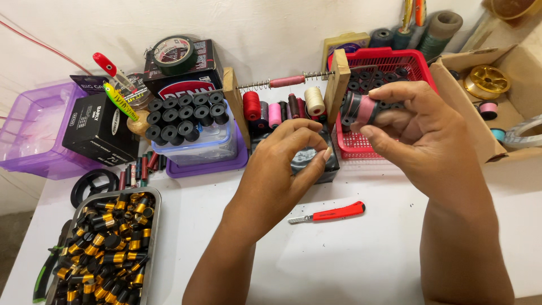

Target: The person winds pink thread from a spool onto a small black bobbin by hand. They repeatedly wrap the thread around the bobbin, then use a red utility knife to cut the thread and place the bobbin on the table.

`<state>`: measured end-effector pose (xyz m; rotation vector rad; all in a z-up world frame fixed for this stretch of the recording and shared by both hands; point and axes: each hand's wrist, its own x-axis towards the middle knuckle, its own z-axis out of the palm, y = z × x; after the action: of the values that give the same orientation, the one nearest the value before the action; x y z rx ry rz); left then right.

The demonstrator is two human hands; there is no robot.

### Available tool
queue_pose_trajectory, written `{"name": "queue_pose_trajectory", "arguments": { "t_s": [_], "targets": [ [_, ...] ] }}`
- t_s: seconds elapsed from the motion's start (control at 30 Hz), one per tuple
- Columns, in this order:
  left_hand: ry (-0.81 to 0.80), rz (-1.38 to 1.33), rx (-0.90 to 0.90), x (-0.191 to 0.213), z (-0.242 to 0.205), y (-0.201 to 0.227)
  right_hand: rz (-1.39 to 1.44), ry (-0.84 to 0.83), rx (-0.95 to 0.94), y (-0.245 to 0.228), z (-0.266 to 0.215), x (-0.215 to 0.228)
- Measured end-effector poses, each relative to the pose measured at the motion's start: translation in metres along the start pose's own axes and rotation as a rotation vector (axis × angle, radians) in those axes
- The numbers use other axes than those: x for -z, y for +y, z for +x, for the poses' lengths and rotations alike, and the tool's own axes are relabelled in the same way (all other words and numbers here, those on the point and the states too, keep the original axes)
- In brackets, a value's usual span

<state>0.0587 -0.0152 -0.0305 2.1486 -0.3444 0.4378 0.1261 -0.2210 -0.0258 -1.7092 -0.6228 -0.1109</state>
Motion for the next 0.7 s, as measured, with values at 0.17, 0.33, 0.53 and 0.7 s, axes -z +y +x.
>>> {"name": "queue_pose_trajectory", "arguments": {
  "t_s": [0.17,0.33,0.53,0.7],
  "targets": [
    [-0.003,0.092,0.03,-0.004,0.001,-0.003,0.005,0.012,-0.003,-0.001,-0.001,-0.002],
    [-0.004,0.114,0.051,-0.008,0.002,-0.008,-0.02,-0.004,-0.023,-0.009,-0.003,-0.002],
    [0.016,0.116,0.022,-0.01,0.003,-0.011,0.007,-0.019,-0.033,-0.01,-0.005,-0.001],
    [0.017,0.104,0.009,-0.009,0.004,-0.011,0.044,-0.027,-0.076,-0.011,-0.006,-0.001]
  ]
}}
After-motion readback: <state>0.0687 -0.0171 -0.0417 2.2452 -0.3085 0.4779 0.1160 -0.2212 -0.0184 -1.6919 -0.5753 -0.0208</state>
